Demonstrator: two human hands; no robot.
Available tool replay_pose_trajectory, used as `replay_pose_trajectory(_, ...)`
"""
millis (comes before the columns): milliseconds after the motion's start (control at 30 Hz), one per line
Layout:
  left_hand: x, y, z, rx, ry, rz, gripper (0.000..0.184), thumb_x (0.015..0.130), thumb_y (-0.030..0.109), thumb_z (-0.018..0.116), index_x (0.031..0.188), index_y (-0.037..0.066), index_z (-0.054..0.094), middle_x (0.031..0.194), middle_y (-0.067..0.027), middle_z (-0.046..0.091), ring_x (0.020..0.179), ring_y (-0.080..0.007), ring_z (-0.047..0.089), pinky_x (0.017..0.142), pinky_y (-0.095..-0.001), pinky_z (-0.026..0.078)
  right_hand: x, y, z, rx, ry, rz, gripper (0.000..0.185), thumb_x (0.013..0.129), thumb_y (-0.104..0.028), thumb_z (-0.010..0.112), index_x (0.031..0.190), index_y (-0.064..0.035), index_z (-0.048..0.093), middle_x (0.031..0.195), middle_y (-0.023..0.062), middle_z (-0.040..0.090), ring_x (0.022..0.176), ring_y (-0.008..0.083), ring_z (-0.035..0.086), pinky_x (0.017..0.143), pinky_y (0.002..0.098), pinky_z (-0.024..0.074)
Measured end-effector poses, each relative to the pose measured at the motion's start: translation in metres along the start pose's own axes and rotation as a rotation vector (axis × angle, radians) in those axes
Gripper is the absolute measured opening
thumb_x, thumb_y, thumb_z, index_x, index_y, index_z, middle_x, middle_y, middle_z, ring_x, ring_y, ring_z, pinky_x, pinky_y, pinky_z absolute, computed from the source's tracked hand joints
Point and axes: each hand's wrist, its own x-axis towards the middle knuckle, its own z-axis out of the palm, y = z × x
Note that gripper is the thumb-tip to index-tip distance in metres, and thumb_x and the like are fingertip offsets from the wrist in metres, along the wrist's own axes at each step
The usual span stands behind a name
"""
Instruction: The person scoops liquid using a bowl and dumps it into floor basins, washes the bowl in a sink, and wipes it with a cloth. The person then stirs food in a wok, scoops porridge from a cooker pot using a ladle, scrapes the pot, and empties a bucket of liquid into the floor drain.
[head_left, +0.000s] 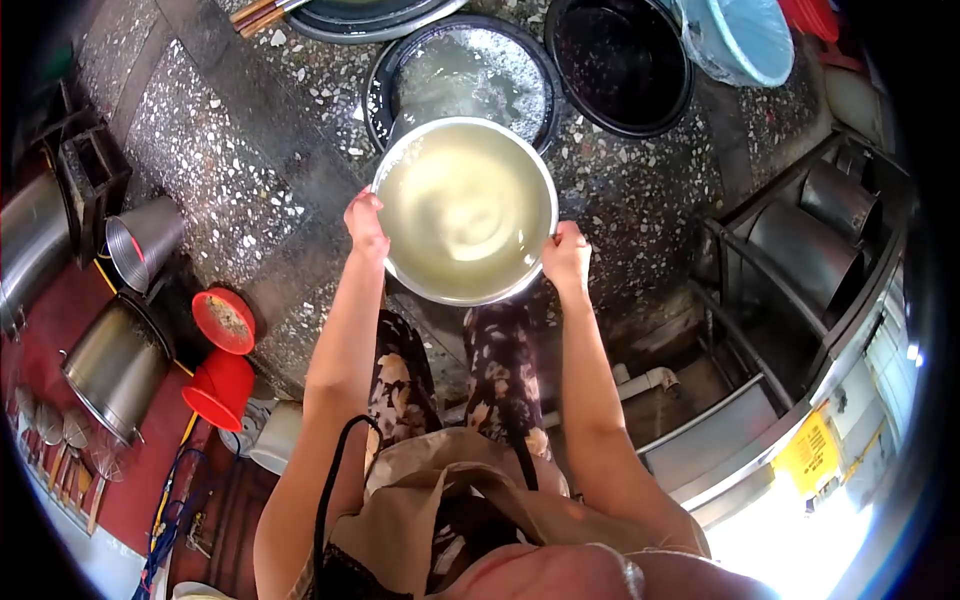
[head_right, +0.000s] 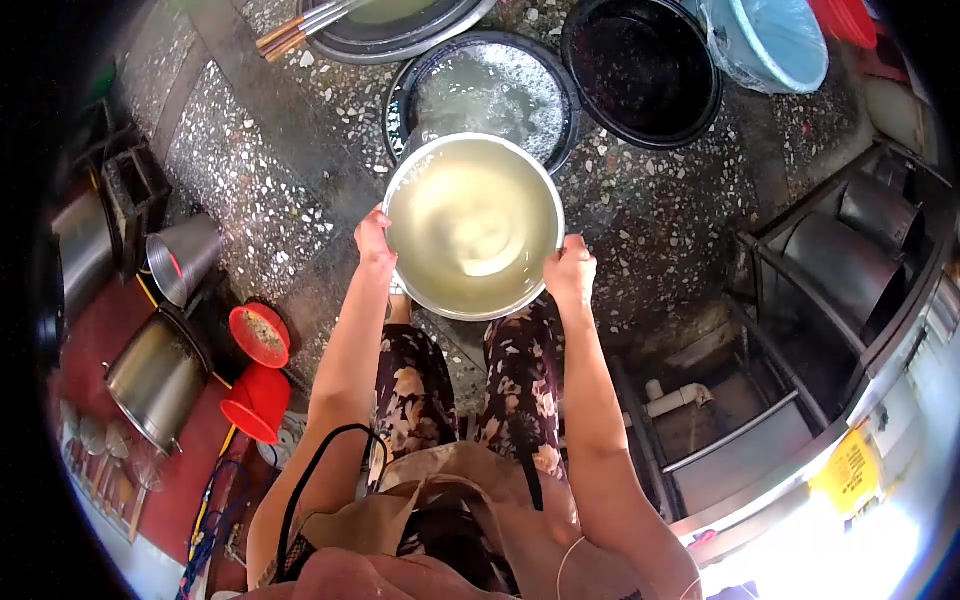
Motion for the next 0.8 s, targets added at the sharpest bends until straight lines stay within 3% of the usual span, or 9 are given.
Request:
replay_pose_trajectory(133, 0.019, -0.034, 0.004, -0.044, 0.039, -0.007, 0.038, 0.059, 0.007, 0.047, 0.093, -0.008, 0.053, 0.079, -0.0098, 0.055, 0.069, -0.0211, 0.054, 0.064, -0.0296, 0.046, 0.018, 0.011, -0.015, -0.024, 0.065, -0.049, 0.009, 0.071, -0.009, 0.055, 0.075, -0.0014, 0.055, 0.064, 0.0172, 0.058, 0.059, 0.0329, 0.059, 0.058, 0.0395, 0.0472)
replay_pose_trajectory(233, 0.036, -0.067, -0.006, -0.108, 0.024, -0.036, 0.031, 0.058, 0.006, 0.048, 0.086, -0.005, 0.054, 0.076, -0.008, 0.054, 0.067, -0.02, 0.053, 0.062, -0.0294, 0.045, 0.027, 0.011, -0.032, -0.068, -0.015, -0.029, 0.01, 0.073, -0.008, 0.052, 0.079, 0.0002, 0.054, 0.072, 0.0224, 0.061, 0.069, 0.038, 0.062, 0.065, 0.0424, 0.0499)
replay_pose_trajectory(333, 0.035, -0.087, 0.0, 0.005, -0.043, 0.27, 0.048, 0.061, 0.01, 0.044, 0.104, -0.008, 0.055, 0.094, -0.0169, 0.058, 0.08, -0.0254, 0.057, 0.07, -0.0325, 0.048, 0.036, 0.025, -0.038, -0.056, -0.004, -0.038, 0.011, 0.073, -0.009, 0.052, 0.079, -0.0001, 0.055, 0.071, 0.022, 0.061, 0.069, 0.0379, 0.062, 0.065, 0.0425, 0.0498)
replay_pose_trajectory(400, 0.034, -0.082, 0.018, 0.067, 0.115, -0.033, 0.043, 0.061, 0.01, 0.046, 0.099, -0.007, 0.056, 0.09, -0.0147, 0.057, 0.076, -0.0238, 0.056, 0.065, -0.0327, 0.047, 0.043, 0.034, -0.041, -0.071, -0.001, -0.042, 0.012, 0.074, -0.01, 0.052, 0.079, 0.0, 0.055, 0.071, 0.0214, 0.062, 0.07, 0.0373, 0.062, 0.065, 0.042, 0.0499)
replay_pose_trajectory(733, 0.015, -0.083, 0.059, 0.055, 0.108, 0.025, 0.043, 0.056, 0.007, 0.049, 0.095, -0.011, 0.053, 0.082, -0.0132, 0.056, 0.069, -0.0244, 0.055, 0.061, -0.0336, 0.046, 0.054, 0.045, -0.062, -0.06, -0.028, -0.007, 0.01, 0.073, -0.007, 0.055, 0.079, 0.0005, 0.056, 0.071, 0.0185, 0.062, 0.068, 0.0332, 0.063, 0.065, 0.0386, 0.0498)
replay_pose_trajectory(800, 0.014, -0.084, 0.063, 0.055, 0.125, 0.011, 0.042, 0.055, 0.007, 0.048, 0.093, -0.01, 0.055, 0.081, -0.0129, 0.056, 0.068, -0.024, 0.054, 0.06, -0.0329, 0.046, 0.054, 0.048, -0.062, -0.033, 0.023, -0.004, 0.013, 0.071, -0.009, 0.057, 0.08, 0.0002, 0.058, 0.068, 0.0159, 0.061, 0.061, 0.0269, 0.061, 0.062, 0.0339, 0.0481)
